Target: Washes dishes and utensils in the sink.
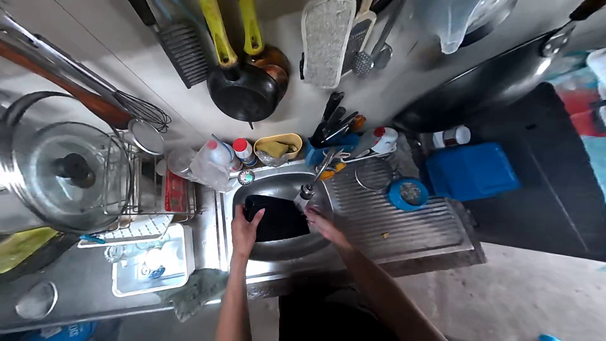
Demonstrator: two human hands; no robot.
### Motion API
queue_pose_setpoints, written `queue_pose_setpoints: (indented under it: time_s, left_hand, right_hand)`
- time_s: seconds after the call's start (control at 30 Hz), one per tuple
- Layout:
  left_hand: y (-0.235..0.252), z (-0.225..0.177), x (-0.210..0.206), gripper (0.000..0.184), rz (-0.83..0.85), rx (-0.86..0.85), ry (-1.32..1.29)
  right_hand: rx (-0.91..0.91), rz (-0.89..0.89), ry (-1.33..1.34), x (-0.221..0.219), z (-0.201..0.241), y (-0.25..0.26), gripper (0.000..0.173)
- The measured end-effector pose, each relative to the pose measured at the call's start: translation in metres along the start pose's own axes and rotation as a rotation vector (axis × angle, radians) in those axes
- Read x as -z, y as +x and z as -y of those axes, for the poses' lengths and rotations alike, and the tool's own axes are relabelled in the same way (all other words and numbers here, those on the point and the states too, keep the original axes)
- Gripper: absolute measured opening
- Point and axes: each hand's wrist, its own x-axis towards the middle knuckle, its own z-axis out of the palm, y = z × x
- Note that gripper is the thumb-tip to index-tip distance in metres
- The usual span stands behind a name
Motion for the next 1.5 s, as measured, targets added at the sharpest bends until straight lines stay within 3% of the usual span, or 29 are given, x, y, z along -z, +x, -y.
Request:
queue_pose_setpoints:
  time_s: [0.13,0.23,0.33,0.4,0.53,0.63,0.73,0.83,0.9,0.97,1.03,1.07,1.17,1.23,1.3,1.4,1.5]
  left_hand:
    - [-0.016,-0.023,0.016,0.059,0.031,-0.085,0.236]
    - [-0.023,-0.03,0.026,0.058,0.043,-0.122,0.408]
    - [-0.029,-0.03,0.038,0.054,0.023,-0.227,0.539]
    - [-0.033,-0.029,0.044,0.052,0.007,-0.31,0.568]
    - [-0.043,-0.025,0.053,0.049,0.011,-0.385,0.609]
    - [-0.053,-0.023,0.055,0.046,0.028,-0.421,0.626]
    - [-0.06,-0.023,0.055,0.042,0.048,-0.469,0.653]
    - [-0.064,-0.025,0.055,0.036,0.088,-0.505,0.641]
    - [-0.063,-0.024,0.049,0.033,0.14,-0.54,0.618]
    - [-0.062,-0.031,0.041,0.03,0.168,-0.614,0.612]
    - [-0.064,-0.049,0.036,0.027,0.177,-0.705,0.614]
    - [-0.07,-0.062,0.037,0.026,0.17,-0.748,0.611]
    - [-0.095,-0.103,0.051,0.025,0.075,-0.889,0.629]
    - [-0.107,-0.114,0.054,0.03,0.037,-0.944,0.638]
    - [-0.101,-0.091,0.03,0.031,0.102,-0.923,0.646]
    - [-0.092,-0.034,-0.015,0.03,0.279,-0.703,0.587]
    - [-0.115,-0.058,0.003,0.026,0.174,-0.842,0.576]
  right_hand:
    - [-0.005,-0.242,-0.009,0.015,0.052,0.007,0.042]
    - [-0.085,-0.348,-0.059,0.035,0.09,0.02,0.048]
    - [-0.168,-0.255,-0.039,0.049,0.115,0.035,0.06]
    - [-0.191,-0.211,0.017,0.055,0.126,0.044,0.058]
    - [-0.166,-0.299,0.139,0.062,0.144,0.061,0.03]
    - [-0.081,-0.223,0.293,0.074,0.16,0.056,0.049]
    - [-0.015,-0.232,-0.022,0.073,0.141,0.032,0.047]
    - [0.236,-0.229,-0.462,0.049,0.1,-0.02,0.041]
    - [0.401,0.002,-0.613,0.026,0.069,-0.055,0.064]
    - [0.514,0.243,-0.702,-0.003,0.054,-0.083,0.102]
    - [0.575,0.328,-0.751,-0.029,0.051,-0.094,0.118]
    - [0.599,0.334,-0.727,-0.037,0.051,-0.098,0.113]
    - [0.685,0.183,-0.632,-0.051,0.067,-0.128,0.054]
    - [0.717,0.043,-0.61,-0.054,0.065,-0.145,0.03]
    - [0.656,-0.038,-0.624,-0.052,0.038,-0.131,0.027]
    - [0.322,-0.032,-0.883,-0.041,0.008,-0.108,0.037]
    - [0.421,-0.081,-0.791,-0.043,0.023,-0.147,0.033]
